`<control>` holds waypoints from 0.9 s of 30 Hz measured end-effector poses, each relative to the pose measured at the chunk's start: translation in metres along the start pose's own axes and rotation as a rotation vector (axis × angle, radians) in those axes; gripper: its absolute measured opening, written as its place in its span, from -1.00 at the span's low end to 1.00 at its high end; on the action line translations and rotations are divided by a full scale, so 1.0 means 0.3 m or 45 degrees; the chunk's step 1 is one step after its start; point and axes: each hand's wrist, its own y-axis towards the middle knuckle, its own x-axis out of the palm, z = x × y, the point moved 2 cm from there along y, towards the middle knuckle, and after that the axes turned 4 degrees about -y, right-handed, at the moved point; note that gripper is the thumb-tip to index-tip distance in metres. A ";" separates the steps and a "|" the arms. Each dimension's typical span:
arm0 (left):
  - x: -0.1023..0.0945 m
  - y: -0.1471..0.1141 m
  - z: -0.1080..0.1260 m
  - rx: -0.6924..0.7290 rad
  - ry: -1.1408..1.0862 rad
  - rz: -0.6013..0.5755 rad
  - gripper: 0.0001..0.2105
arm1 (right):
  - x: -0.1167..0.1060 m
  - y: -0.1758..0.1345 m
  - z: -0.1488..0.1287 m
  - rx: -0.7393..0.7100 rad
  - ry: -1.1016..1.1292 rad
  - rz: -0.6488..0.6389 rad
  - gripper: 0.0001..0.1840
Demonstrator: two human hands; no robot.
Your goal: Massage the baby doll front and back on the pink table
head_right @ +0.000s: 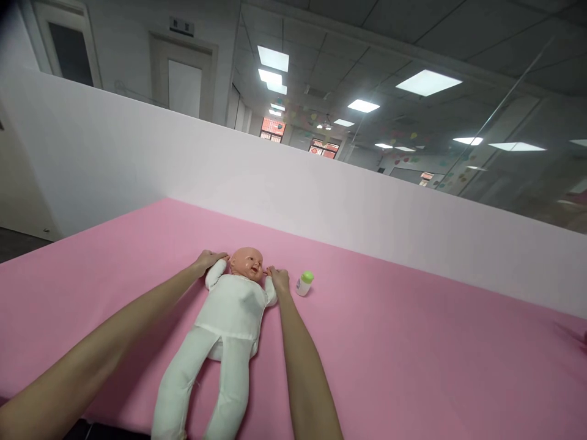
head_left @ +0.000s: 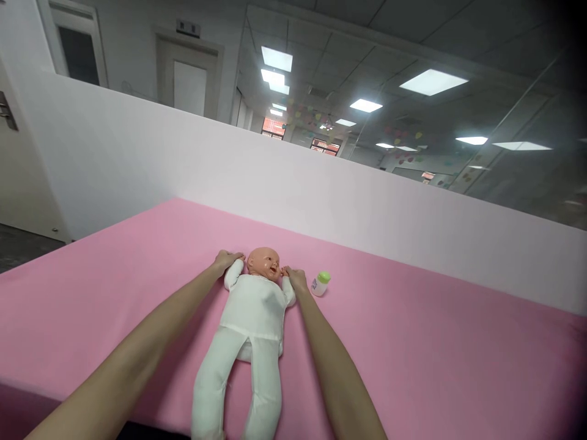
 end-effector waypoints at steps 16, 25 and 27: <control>-0.306 -0.444 0.059 0.639 0.234 -1.132 -0.77 | -0.309 -0.472 -0.099 -0.552 -0.224 -0.923 -0.70; -0.292 -0.458 0.014 0.668 0.257 -1.122 -0.79 | -0.301 -0.487 -0.057 -0.535 -0.153 -0.910 -0.71; -0.274 -0.412 0.062 0.634 0.141 -0.936 -0.76 | -0.287 -0.423 -0.092 -0.492 -0.010 -0.725 -0.66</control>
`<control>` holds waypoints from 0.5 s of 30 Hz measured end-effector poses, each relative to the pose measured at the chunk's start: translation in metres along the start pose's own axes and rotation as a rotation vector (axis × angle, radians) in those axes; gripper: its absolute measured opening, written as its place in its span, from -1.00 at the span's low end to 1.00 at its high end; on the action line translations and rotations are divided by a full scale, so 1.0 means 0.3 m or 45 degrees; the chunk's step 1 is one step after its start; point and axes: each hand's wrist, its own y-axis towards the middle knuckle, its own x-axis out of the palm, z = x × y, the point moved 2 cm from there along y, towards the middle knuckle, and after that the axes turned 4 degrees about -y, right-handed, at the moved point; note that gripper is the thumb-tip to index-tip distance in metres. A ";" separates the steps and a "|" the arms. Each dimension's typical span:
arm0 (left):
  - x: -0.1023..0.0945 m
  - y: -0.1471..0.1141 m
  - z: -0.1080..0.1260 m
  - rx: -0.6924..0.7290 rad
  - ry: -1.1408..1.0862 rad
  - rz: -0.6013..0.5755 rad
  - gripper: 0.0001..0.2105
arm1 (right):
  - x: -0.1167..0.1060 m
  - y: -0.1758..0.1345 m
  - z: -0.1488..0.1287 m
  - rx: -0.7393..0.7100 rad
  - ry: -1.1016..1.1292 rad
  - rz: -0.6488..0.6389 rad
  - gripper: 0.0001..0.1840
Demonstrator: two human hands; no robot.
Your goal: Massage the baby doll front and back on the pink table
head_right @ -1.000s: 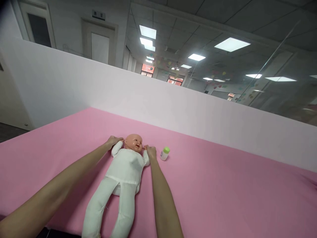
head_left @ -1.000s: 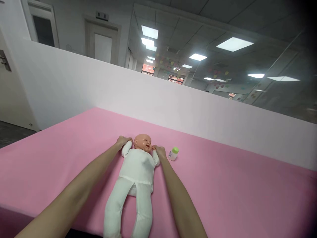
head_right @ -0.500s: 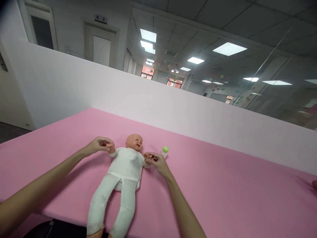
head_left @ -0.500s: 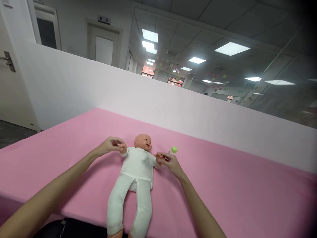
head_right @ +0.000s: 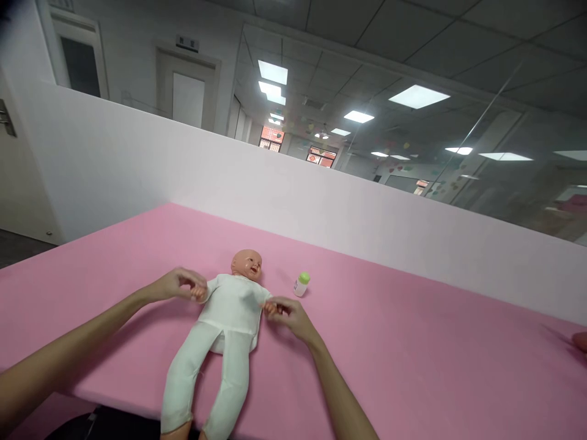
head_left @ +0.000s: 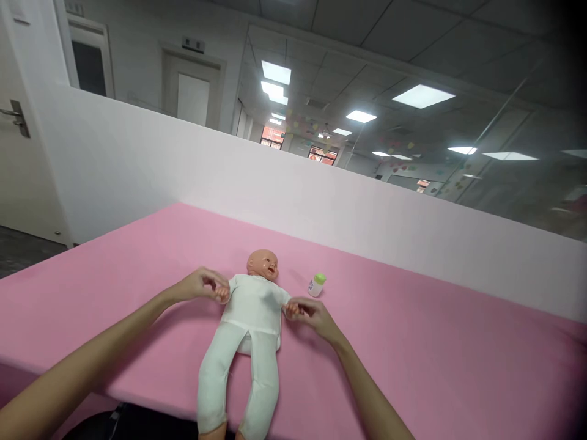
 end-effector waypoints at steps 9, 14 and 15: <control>-0.030 0.360 -0.081 -0.322 -0.167 0.837 -0.50 | -0.016 0.401 0.127 0.419 0.212 0.655 -0.58; -0.045 0.402 -0.255 -0.587 -0.164 0.925 -0.54 | 0.028 0.430 0.273 0.685 0.166 0.699 -0.70; -0.046 0.399 -0.276 -0.624 -0.164 0.924 -0.55 | 0.033 0.429 0.286 0.701 0.161 0.710 -0.71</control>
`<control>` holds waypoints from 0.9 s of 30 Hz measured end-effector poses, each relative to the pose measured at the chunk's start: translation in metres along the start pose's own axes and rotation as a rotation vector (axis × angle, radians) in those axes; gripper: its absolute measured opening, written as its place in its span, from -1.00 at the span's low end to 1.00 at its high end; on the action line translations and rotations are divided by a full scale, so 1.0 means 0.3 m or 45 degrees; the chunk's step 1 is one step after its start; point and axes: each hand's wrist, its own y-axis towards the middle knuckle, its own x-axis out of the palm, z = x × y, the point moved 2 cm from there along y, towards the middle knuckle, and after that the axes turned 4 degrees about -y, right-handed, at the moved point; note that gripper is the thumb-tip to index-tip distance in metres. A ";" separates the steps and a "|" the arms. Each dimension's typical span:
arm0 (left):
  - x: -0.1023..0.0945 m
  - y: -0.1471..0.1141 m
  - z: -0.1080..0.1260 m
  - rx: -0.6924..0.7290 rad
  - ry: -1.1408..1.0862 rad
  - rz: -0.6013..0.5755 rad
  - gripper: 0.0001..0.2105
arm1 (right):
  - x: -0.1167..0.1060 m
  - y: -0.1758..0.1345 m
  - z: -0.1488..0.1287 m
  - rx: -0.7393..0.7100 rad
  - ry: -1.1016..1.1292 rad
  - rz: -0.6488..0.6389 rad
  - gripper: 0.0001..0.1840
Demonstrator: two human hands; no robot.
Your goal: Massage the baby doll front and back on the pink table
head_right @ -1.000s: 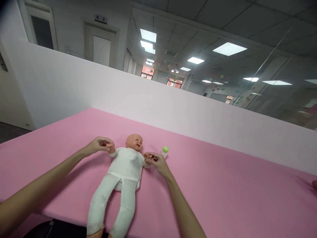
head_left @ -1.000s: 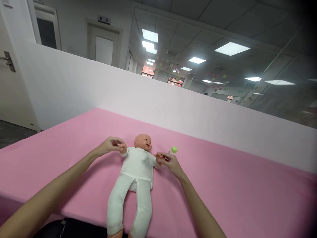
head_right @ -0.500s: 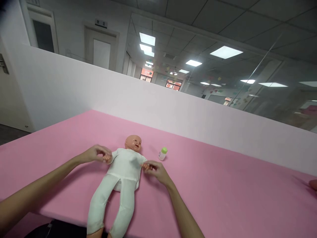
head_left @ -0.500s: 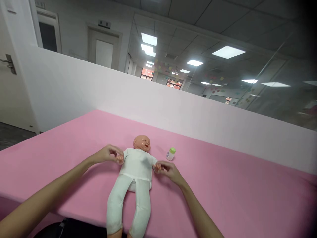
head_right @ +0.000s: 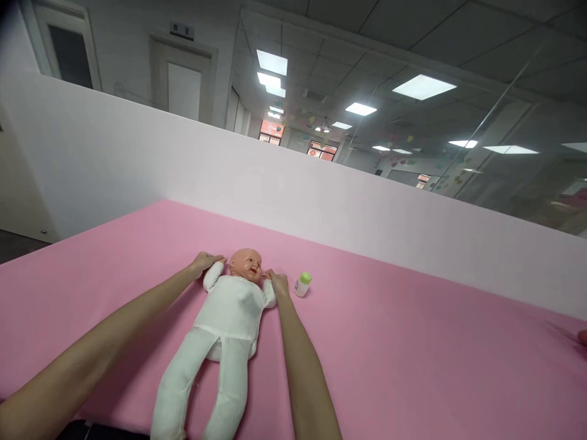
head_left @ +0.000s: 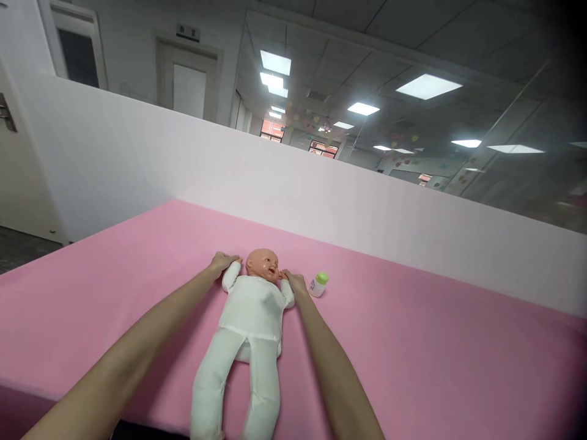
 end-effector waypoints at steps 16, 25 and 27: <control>-0.256 -0.312 0.134 0.529 0.019 -0.670 -0.64 | -0.246 -0.328 -0.131 -0.632 -0.098 -0.479 -0.54; -0.258 -0.508 0.015 0.748 0.379 -1.119 -0.80 | -0.274 -0.551 0.005 -0.771 -0.468 -0.940 -0.67; -0.263 -0.513 -0.003 0.746 0.361 -1.070 -0.80 | -0.268 -0.561 0.018 -0.769 -0.454 -0.908 -0.69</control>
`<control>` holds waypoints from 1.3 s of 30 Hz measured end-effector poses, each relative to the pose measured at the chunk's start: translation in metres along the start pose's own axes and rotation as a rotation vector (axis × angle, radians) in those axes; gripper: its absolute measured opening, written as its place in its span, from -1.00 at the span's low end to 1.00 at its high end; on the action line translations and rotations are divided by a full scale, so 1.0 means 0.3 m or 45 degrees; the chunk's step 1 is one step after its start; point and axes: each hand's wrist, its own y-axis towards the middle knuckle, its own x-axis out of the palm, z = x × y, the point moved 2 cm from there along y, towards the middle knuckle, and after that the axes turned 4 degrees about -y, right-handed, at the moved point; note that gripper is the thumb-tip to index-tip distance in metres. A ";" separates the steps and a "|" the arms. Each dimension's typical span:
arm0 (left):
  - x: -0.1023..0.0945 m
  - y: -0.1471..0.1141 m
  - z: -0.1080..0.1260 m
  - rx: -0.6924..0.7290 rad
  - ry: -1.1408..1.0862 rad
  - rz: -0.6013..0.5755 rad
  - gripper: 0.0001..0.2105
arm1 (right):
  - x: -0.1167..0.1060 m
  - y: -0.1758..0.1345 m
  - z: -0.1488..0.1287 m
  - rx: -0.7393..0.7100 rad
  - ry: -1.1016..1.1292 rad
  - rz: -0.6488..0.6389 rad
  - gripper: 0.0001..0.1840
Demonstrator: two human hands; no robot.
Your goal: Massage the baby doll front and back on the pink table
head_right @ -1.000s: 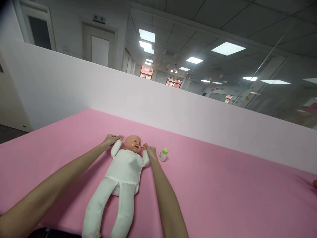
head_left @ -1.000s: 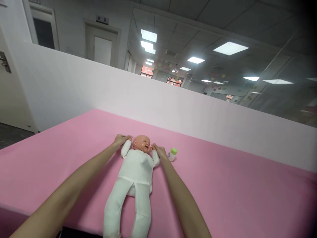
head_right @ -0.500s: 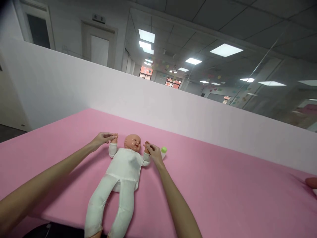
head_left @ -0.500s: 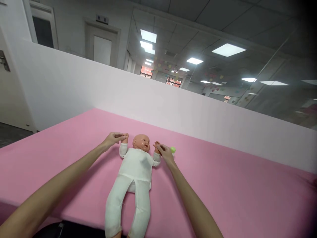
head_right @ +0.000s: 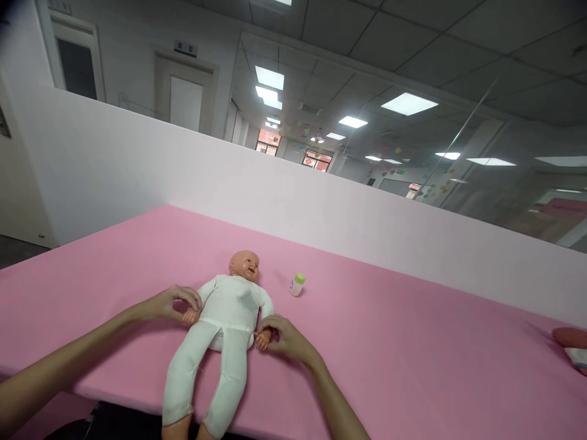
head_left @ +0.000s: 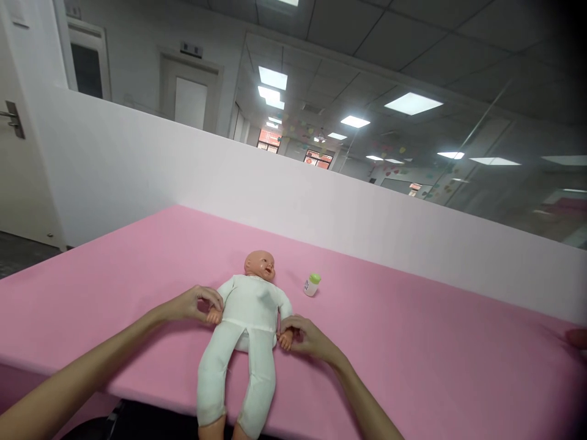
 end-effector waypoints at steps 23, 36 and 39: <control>-0.259 -0.125 -0.167 -0.821 0.352 1.108 -0.62 | -0.163 -0.052 0.358 0.745 0.466 0.964 -0.40; 0.137 0.269 0.189 0.058 0.191 0.887 -0.54 | -0.269 -0.013 0.312 0.534 -0.133 1.243 -0.34; 0.337 0.500 0.227 0.032 -0.423 0.586 -0.44 | -0.302 0.041 0.289 0.444 -0.238 1.218 -0.32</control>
